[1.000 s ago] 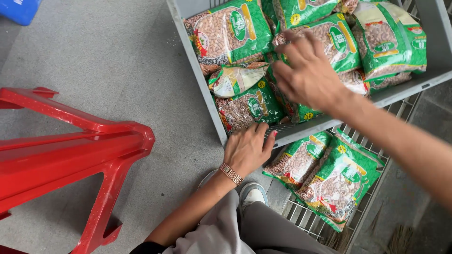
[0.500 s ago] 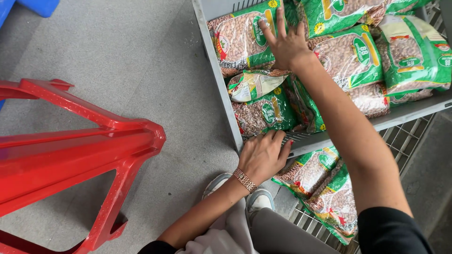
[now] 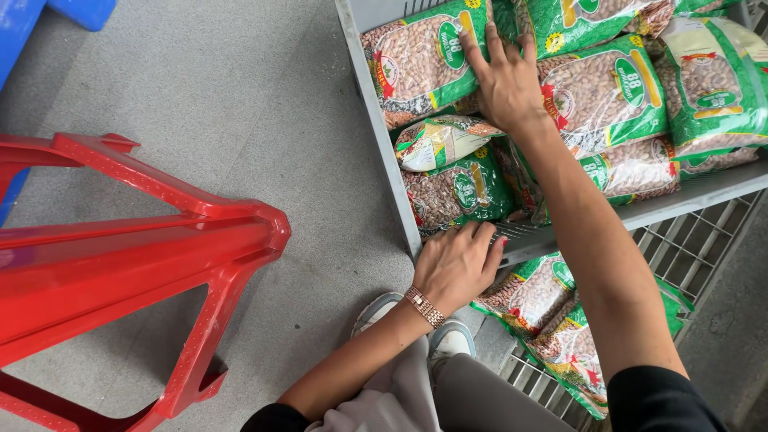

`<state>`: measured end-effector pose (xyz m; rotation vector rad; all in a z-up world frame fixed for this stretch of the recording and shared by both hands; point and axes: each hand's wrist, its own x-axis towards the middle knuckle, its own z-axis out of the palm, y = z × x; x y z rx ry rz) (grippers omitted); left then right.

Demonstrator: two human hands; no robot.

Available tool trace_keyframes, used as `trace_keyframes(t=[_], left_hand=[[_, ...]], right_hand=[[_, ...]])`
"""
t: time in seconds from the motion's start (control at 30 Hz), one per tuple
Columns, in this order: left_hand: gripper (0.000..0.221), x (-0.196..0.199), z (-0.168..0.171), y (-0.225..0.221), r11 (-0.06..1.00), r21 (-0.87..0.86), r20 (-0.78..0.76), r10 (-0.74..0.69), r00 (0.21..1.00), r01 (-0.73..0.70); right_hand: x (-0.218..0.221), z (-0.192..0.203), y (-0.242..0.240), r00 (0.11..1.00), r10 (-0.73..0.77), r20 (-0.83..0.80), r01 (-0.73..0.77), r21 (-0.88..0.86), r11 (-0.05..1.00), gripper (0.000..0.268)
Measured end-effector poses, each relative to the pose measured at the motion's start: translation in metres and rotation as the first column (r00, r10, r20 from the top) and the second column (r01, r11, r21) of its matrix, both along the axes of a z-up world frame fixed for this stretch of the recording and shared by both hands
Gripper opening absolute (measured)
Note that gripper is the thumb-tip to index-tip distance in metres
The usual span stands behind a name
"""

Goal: The person organizes bags of beans in a plastic crate, handling the bags one by one and arranging them inside the crate.

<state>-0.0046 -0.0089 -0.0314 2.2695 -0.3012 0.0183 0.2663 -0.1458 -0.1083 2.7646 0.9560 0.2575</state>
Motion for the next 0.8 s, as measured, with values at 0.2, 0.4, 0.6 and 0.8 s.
trace_keyframes(t=[0.2, 0.4, 0.6, 0.8], left_hand=[[0.023, 0.003, 0.003, 0.003, 1.000, -0.014, 0.003, 0.007, 1.000, -0.007], [0.019, 0.005, 0.005, 0.002, 0.999, -0.013, -0.043, 0.038, 0.998, -0.038], [0.015, 0.002, 0.004, 0.001, 0.999, -0.019, -0.023, 0.026, 0.999, -0.027], [0.015, -0.002, 0.005, 0.001, 0.999, -0.005, 0.017, 0.044, 0.999, -0.044]], right_hand=[[-0.002, 0.015, -0.001, 0.997, 0.064, 0.046, -0.071, 0.181, 0.981, 0.072], [-0.014, 0.077, 0.018, 0.998, 0.055, 0.003, -0.053, 0.288, 0.956, 0.044], [-0.036, 0.119, 0.013, 0.983, 0.099, 0.155, -0.142, 0.300, 0.943, 0.026], [-0.042, 0.117, -0.014, 0.982, 0.110, 0.151, -0.162, 0.394, 0.905, 0.028]])
